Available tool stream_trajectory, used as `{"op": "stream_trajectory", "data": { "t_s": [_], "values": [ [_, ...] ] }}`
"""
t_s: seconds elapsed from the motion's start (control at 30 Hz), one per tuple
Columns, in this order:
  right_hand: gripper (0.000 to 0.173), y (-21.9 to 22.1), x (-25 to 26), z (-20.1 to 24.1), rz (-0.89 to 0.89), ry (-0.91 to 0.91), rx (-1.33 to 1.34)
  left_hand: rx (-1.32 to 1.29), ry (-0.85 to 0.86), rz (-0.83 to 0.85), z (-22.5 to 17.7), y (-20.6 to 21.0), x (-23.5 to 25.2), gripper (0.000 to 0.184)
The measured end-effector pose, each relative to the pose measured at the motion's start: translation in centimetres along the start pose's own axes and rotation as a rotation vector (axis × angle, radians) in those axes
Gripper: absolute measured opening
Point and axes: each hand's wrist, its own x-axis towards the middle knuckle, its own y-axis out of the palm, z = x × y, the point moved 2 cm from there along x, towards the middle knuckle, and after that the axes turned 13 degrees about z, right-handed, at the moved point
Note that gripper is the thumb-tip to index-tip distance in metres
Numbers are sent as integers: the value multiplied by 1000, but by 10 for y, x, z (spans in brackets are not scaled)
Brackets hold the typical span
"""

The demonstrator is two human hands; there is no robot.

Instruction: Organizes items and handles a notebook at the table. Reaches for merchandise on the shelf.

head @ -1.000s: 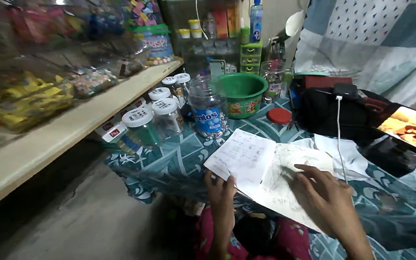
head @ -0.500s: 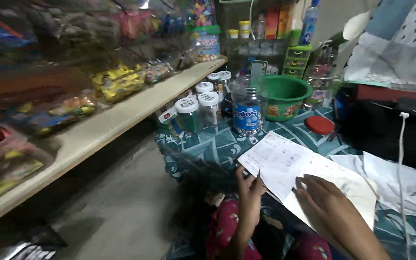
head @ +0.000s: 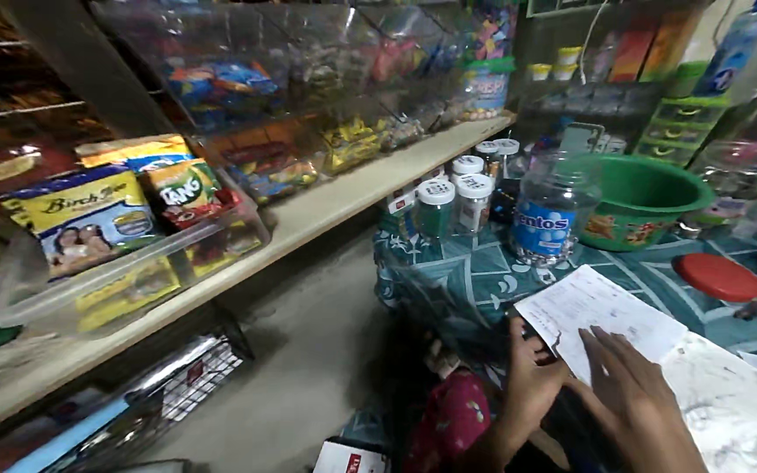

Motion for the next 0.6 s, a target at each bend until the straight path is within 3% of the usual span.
{"op": "stream_trajectory", "data": {
  "t_s": [0.17,0.37,0.5,0.6],
  "values": [
    [51,-6,0,7,-36,5,137,-26,44,27,1,-1,1,69],
    [41,-12,-6,4,-134,19,247,-67,-56,-32,-3,1,-2,62],
    [43,-18,-14,-1,-282,21,214,-138,-53,-83,-2,0,-2,43],
    [49,-23,-26,-8,-378,128,215,-178,-36,-112,1,-2,-1,33]
  ]
}}
